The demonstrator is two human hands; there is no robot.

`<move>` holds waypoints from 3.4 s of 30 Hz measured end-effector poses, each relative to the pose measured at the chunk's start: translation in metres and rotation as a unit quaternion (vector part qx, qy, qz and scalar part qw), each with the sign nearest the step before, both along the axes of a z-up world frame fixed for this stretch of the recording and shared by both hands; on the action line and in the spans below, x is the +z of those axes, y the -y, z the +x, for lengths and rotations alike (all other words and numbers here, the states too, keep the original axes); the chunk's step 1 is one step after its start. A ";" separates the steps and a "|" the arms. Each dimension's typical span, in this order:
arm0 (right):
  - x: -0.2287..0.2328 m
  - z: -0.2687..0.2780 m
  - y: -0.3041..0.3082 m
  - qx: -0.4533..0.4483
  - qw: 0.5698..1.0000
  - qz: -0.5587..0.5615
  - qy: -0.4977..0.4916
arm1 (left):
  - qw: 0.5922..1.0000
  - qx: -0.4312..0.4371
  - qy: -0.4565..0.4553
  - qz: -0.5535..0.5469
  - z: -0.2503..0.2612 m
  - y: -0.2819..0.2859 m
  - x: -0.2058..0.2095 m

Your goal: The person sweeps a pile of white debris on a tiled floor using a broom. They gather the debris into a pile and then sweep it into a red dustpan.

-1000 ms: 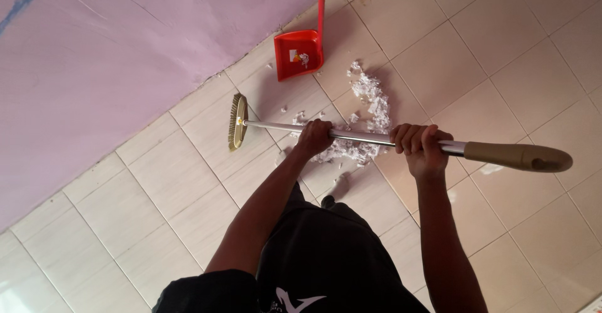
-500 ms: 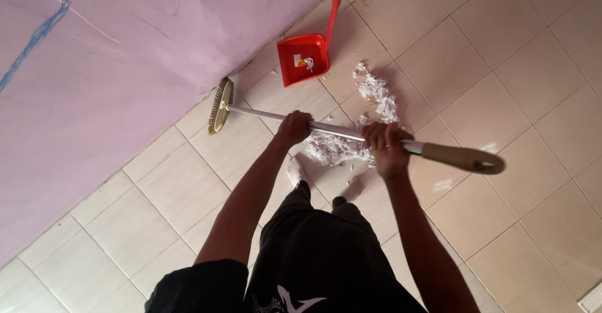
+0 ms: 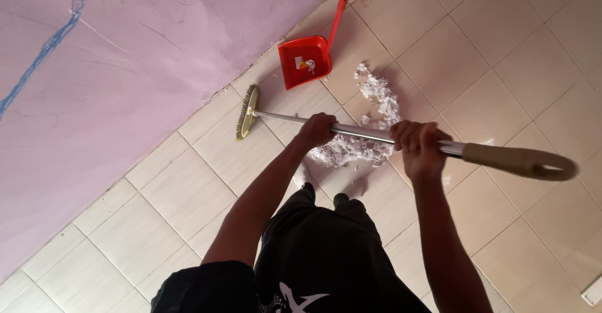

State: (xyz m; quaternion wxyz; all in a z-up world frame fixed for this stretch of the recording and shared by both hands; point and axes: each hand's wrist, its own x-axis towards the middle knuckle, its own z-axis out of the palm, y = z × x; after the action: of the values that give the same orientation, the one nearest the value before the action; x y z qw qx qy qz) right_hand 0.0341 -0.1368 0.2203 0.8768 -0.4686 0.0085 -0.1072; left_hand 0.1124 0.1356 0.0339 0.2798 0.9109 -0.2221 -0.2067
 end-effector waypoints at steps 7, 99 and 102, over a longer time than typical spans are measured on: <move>0.027 0.019 -0.011 0.007 1.000 0.020 0.007 | 0.999 0.037 0.011 0.010 0.016 -0.009 0.021; 0.021 -0.147 0.188 -0.187 0.979 -0.045 -0.075 | 0.981 -0.138 -0.137 -0.021 -0.125 0.236 -0.024; 0.022 -0.142 0.195 -0.187 0.979 -0.054 -0.053 | 0.987 -0.119 -0.101 -0.043 -0.122 0.237 -0.017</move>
State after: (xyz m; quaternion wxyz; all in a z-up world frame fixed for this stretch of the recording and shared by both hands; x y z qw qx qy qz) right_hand -0.1081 -0.3316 0.2419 0.8129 -0.5104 0.1367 -0.2450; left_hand -0.0094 -0.1017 0.0173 0.3132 0.8396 -0.3080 -0.3197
